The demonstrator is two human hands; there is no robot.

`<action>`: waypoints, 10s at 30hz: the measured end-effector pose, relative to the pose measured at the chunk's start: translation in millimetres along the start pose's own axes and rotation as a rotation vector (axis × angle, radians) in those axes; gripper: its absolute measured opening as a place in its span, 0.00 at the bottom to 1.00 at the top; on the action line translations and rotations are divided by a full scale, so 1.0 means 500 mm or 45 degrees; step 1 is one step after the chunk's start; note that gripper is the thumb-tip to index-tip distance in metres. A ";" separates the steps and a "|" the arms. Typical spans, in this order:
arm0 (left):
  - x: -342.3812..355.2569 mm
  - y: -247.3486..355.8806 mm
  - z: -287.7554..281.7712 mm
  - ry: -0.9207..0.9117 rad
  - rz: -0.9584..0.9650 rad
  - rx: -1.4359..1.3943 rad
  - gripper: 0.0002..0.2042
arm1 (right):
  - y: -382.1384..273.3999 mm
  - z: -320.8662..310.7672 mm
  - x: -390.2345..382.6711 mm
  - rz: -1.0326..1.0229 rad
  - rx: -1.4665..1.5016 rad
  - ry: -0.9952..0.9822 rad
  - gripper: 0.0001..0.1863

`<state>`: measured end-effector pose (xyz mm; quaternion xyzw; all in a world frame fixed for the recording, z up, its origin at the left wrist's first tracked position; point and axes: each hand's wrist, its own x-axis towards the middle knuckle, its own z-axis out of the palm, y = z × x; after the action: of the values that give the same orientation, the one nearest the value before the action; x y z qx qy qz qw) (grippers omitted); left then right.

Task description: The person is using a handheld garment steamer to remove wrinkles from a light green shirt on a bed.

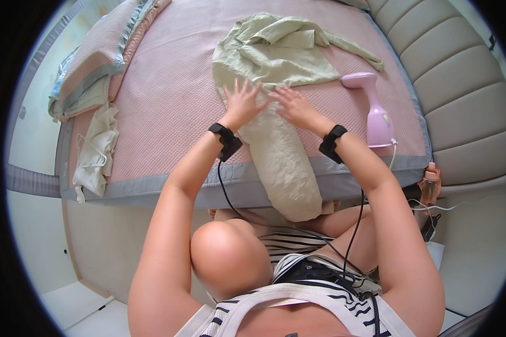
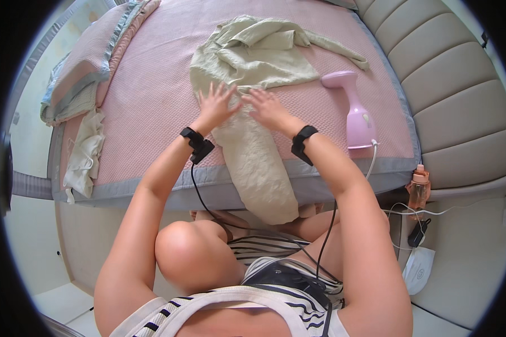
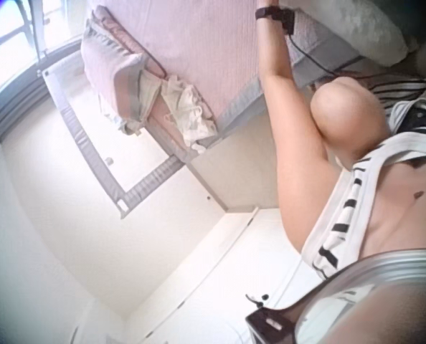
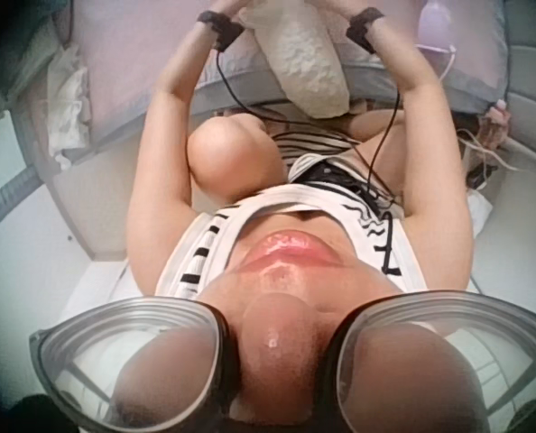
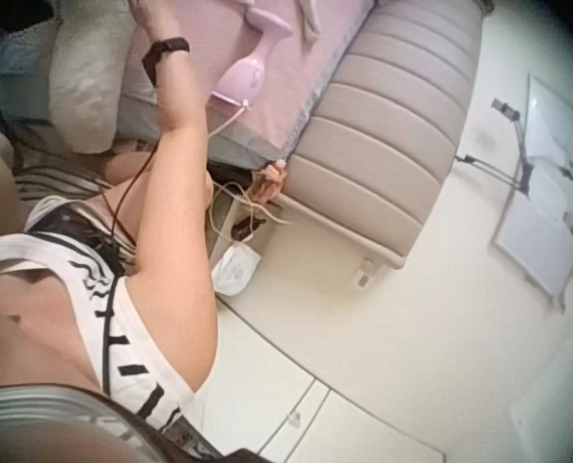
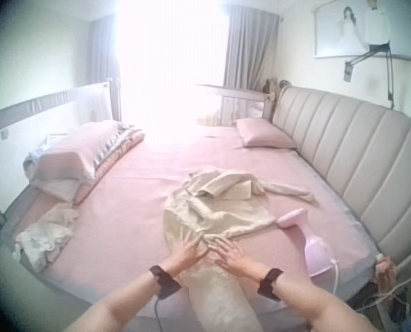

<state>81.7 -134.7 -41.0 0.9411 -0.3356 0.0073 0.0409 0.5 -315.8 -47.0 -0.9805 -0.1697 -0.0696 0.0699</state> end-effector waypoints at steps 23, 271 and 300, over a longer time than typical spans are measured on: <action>0.093 -0.257 -0.093 0.238 0.015 -0.588 0.29 | 0.014 0.017 -0.001 0.442 0.402 -0.419 0.40; -0.203 0.026 0.067 0.100 -0.324 -0.939 0.14 | -0.137 -0.121 0.207 0.364 0.570 -0.253 0.30; -0.197 -0.014 0.065 -0.041 -0.363 -1.013 0.09 | -0.174 -0.065 0.190 0.524 0.449 -0.268 0.25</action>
<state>9.5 -69.9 -78.1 0.8889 -0.1793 -0.1434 0.3965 55.5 -209.3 10.1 -0.9689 0.0168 0.0787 0.2339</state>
